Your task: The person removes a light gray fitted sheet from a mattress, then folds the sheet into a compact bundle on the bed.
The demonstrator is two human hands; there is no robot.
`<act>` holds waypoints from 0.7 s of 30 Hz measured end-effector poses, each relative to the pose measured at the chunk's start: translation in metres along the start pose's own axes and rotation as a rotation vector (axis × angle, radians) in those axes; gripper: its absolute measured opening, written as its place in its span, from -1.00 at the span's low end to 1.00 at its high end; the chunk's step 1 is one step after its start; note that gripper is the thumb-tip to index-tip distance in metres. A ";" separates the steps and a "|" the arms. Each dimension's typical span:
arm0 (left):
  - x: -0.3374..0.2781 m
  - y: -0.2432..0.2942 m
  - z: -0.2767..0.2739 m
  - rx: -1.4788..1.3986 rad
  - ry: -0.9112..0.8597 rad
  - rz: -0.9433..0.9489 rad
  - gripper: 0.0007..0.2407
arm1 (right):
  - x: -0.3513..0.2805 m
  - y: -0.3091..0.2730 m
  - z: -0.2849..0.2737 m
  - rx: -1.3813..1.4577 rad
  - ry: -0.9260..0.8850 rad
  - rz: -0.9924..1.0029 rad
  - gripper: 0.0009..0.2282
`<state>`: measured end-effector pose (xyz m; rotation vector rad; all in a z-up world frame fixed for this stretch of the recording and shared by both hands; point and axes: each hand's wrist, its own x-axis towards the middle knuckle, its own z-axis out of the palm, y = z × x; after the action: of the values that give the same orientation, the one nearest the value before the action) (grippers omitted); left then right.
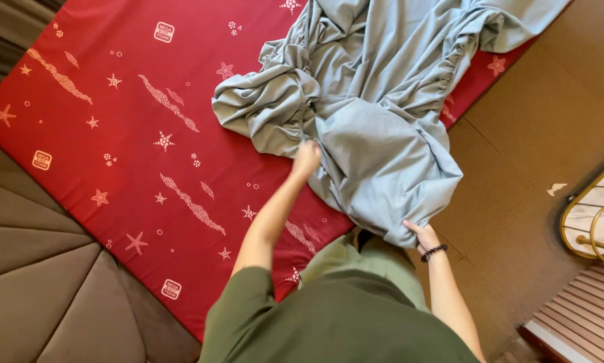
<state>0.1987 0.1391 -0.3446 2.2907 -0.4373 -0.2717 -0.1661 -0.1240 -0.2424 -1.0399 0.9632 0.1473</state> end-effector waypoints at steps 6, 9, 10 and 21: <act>0.090 -0.006 -0.034 0.304 0.084 -0.326 -0.64 | -0.019 0.090 -0.079 0.458 0.274 0.132 -0.62; 0.090 0.042 -0.058 0.621 -0.055 -0.561 -0.43 | -0.060 0.112 -0.112 0.544 0.362 0.218 -0.59; 0.099 0.008 -0.028 0.619 -0.064 -0.541 -0.43 | -0.061 0.120 -0.115 0.558 0.376 0.209 -0.59; 0.113 0.095 -0.178 -1.546 -0.244 -0.239 -0.84 | -0.037 0.115 -0.108 0.605 0.442 0.264 -0.56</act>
<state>0.3390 0.1510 -0.1616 0.7757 0.0160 -0.7007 -0.3139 -0.1353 -0.3086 -0.3839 1.4318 -0.1610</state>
